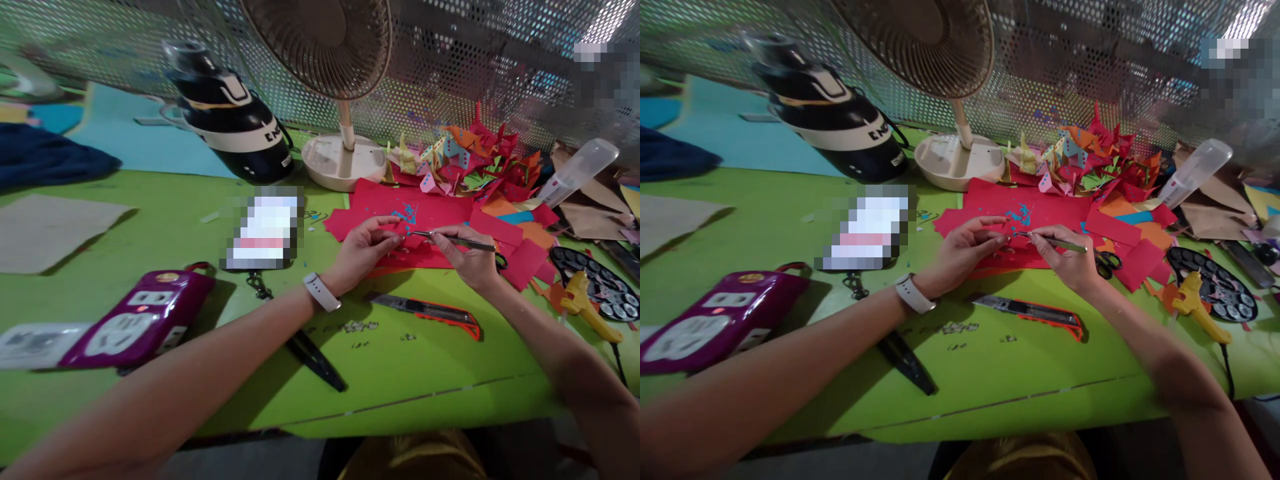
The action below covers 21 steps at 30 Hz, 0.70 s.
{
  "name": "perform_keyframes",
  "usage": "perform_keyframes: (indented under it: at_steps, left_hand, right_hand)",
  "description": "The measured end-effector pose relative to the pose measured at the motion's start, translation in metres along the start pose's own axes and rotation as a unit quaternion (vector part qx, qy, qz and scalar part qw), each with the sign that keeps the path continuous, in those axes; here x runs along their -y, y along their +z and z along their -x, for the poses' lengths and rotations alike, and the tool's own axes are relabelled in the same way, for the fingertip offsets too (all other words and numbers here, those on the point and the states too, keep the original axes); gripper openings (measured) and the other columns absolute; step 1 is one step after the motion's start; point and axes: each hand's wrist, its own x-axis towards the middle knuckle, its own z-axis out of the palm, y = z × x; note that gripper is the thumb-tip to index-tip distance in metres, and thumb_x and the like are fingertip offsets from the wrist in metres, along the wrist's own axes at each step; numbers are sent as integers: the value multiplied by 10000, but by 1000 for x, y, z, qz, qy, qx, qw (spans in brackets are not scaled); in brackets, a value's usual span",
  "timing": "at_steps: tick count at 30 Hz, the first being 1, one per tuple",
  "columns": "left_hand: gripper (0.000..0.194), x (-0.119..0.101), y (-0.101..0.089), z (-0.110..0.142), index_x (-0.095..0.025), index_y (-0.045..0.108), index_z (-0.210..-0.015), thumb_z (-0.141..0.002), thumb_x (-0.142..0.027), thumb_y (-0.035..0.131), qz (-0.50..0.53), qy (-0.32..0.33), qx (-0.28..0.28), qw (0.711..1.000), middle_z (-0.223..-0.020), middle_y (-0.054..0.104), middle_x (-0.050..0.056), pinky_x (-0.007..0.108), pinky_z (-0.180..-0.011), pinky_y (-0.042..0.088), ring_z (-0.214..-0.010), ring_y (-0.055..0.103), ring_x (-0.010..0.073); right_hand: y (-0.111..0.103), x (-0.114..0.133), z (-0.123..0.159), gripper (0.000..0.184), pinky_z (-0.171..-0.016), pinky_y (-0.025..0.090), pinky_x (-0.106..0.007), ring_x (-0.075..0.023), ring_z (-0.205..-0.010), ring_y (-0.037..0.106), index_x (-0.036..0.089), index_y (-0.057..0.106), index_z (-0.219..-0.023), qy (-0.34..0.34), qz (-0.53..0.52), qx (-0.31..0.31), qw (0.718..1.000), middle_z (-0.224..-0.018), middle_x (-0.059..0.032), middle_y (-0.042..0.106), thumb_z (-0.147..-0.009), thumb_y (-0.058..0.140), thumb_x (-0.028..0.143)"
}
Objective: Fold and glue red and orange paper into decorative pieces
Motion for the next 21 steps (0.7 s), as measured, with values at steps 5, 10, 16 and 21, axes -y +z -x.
perform_keyframes:
  at_steps: [5,10,16,21]
  left_hand:
    - [447,-1,0,0,-174,602,-1179,-793,-332,763,-5,2,-1,1000,-869,760,47,280,-735,553,-752,700,149]
    - [463,-2,1,1,-166,602,-1175,-782,-343,771,5,2,-2,1000,-847,753,36,282,-755,558,-768,711,152]
    - [468,-2,1,0,-151,588,-1193,-786,-308,756,14,-7,-10,1000,-871,757,39,278,-758,576,-762,708,139]
    - [386,-3,3,0,-166,606,-1164,-809,-260,725,-17,-6,-32,999,-910,764,53,294,-769,591,-806,715,155]
  right_hand:
    - [-3,4,-1,160,-653,607,-283,-160,-695,723,225,745,-837,-21,-16,-6,1000,-800,-21,774,-867,654,353]
    - [-11,9,-6,169,-668,608,-283,-157,-717,729,224,752,-877,1,-13,-11,1000,-813,-12,775,-852,684,377]
    - [-28,5,-8,170,-743,625,-314,-176,-807,751,234,760,-957,-15,8,73,997,-904,-28,789,-853,702,355]
    - [-53,-14,21,239,-969,577,-380,-200,-1102,704,284,723,-1137,-124,55,217,967,-1192,-44,737,-923,618,273]
